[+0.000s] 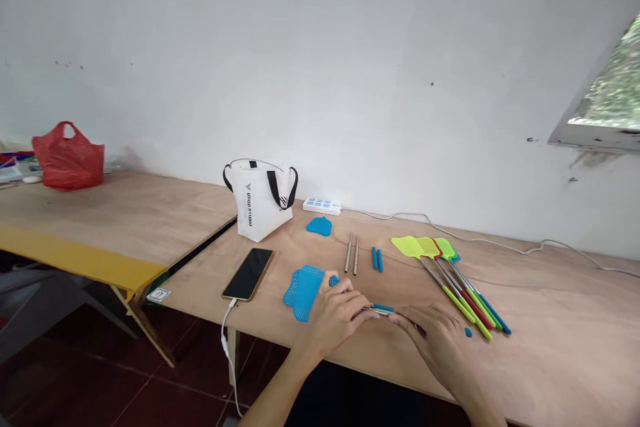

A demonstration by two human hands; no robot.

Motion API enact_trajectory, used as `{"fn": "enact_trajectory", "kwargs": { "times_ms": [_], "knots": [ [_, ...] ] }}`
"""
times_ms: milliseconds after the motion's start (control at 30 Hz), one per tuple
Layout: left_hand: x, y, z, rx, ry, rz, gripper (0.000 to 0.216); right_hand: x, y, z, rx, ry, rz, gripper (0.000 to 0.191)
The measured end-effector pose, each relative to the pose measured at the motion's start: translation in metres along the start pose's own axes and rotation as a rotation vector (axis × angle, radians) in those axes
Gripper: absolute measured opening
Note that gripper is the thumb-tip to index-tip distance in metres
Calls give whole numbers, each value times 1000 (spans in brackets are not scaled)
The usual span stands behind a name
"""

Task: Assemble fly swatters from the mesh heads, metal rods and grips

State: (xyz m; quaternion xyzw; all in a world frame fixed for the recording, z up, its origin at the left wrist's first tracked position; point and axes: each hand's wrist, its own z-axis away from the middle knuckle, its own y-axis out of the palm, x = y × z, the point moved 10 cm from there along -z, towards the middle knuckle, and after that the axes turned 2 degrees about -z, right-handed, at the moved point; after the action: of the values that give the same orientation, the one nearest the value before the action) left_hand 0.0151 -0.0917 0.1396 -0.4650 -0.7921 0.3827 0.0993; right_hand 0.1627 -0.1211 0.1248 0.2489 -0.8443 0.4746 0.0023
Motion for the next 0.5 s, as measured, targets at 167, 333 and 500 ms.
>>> {"fn": "enact_trajectory", "kwargs": {
  "times_ms": [167,333,500],
  "knots": [
    [5,12,0,53,-53,71,27,-8,-3,1,28,3,-21,45],
    [30,6,-1,128,-131,102,34,-21,-7,-1,-3,25,-45,44],
    [59,-11,-1,165,-179,90,34,-49,4,4,11,113,-218,39]
  ]
}}
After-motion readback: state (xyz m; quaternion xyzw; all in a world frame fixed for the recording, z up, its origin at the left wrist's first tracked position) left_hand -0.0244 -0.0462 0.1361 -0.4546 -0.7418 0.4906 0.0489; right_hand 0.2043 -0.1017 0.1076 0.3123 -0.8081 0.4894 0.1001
